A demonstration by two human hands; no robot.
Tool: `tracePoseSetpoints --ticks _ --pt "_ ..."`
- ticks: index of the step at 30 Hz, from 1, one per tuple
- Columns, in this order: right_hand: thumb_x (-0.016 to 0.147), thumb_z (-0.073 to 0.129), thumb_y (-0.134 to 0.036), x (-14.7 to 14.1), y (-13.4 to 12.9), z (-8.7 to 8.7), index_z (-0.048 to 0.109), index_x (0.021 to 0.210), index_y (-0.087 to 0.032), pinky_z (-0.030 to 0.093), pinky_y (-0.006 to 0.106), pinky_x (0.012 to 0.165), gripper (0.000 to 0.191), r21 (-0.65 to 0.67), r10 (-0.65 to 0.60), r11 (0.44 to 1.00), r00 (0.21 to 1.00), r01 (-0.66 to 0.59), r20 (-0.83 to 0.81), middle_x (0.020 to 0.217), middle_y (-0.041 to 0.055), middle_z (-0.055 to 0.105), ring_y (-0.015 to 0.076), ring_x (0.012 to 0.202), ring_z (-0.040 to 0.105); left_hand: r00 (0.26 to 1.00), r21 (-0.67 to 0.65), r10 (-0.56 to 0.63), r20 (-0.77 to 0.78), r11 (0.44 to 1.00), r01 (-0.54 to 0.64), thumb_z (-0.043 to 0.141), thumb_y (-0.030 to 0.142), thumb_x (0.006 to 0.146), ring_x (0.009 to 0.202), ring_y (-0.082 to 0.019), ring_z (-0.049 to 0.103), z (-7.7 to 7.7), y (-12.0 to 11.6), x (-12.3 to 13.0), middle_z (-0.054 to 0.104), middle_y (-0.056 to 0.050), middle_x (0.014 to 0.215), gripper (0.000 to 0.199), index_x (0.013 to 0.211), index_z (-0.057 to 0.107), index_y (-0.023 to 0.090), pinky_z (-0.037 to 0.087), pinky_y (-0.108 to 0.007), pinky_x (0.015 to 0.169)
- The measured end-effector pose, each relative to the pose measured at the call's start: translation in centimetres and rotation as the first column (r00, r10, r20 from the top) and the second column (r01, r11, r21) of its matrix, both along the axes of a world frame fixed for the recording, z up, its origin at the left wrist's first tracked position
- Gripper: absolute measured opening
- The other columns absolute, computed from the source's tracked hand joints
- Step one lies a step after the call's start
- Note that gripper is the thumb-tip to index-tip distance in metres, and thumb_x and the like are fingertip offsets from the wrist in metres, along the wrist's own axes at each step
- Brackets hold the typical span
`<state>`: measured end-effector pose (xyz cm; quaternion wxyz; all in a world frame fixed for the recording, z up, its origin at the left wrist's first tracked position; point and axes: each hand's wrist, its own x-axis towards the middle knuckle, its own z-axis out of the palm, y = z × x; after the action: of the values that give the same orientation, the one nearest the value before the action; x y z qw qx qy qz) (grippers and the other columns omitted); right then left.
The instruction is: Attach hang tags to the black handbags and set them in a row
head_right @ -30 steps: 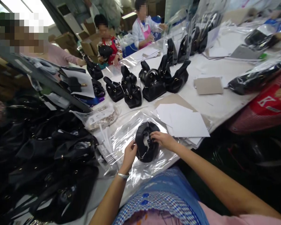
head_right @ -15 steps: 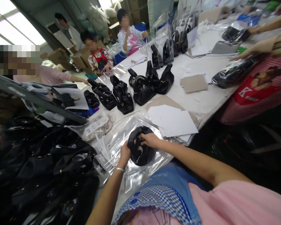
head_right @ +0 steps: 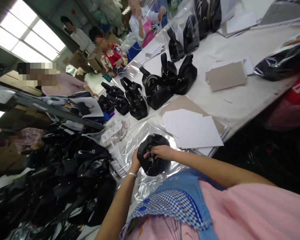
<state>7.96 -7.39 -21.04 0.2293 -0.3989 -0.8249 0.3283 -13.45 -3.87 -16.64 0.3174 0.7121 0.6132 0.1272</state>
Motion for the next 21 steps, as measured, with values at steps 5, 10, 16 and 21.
tracePoseSetpoints --ticks 5,10,16,21 --pt "0.086 0.061 -0.042 2.2 0.3 -1.0 0.056 0.13 -0.02 0.043 0.034 0.077 0.049 0.234 0.147 0.958 0.985 -0.164 0.089 0.128 0.0131 0.059 0.0241 0.097 0.056 0.999 -0.035 0.016 0.032 0.999 -0.015 0.074 0.04 0.068 0.094 -0.024 0.06 0.3 -0.2 0.9 0.064 -0.007 0.102 0.047 0.106 0.059 0.018 0.045 -0.036 0.084" --pt "0.084 0.065 -0.034 2.0 1.1 -2.2 0.06 0.124 -0.017 0.044 0.036 0.082 0.044 0.237 0.144 0.959 0.987 -0.158 0.075 0.119 0.0138 0.063 0.0236 0.095 0.056 0.998 -0.035 0.057 0.036 0.998 -0.056 0.072 0.039 0.069 0.09 -0.023 0.062 -0.2 -0.7 1.7 0.066 -0.006 0.099 0.044 0.106 0.056 0.018 0.047 -0.033 0.08" --pt "0.084 0.066 -0.031 0.4 2.4 -2.0 0.067 0.11 -0.014 0.045 0.037 0.084 0.032 0.123 0.102 0.987 0.994 -0.107 0.048 0.104 0.0135 0.066 0.024 0.095 0.058 0.99 -0.009 0.137 0.015 0.991 -0.137 0.071 0.04 0.069 0.086 -0.021 0.064 -1.3 -0.7 1.6 0.068 -0.004 0.097 0.047 0.107 0.055 0.019 0.049 -0.031 0.079" --pt "0.082 0.067 -0.029 0.2 3.0 -1.7 0.069 0.104 -0.014 0.046 0.035 0.082 0.027 0.058 0.074 0.995 0.996 -0.076 0.04 0.1 0.0121 0.068 0.0231 0.092 0.06 0.995 0.014 0.097 -0.018 0.995 -0.097 0.069 0.043 0.072 0.084 -0.021 0.063 -1.3 -0.6 1.8 0.068 -0.004 0.093 0.041 0.103 0.058 0.019 0.048 -0.031 0.079"
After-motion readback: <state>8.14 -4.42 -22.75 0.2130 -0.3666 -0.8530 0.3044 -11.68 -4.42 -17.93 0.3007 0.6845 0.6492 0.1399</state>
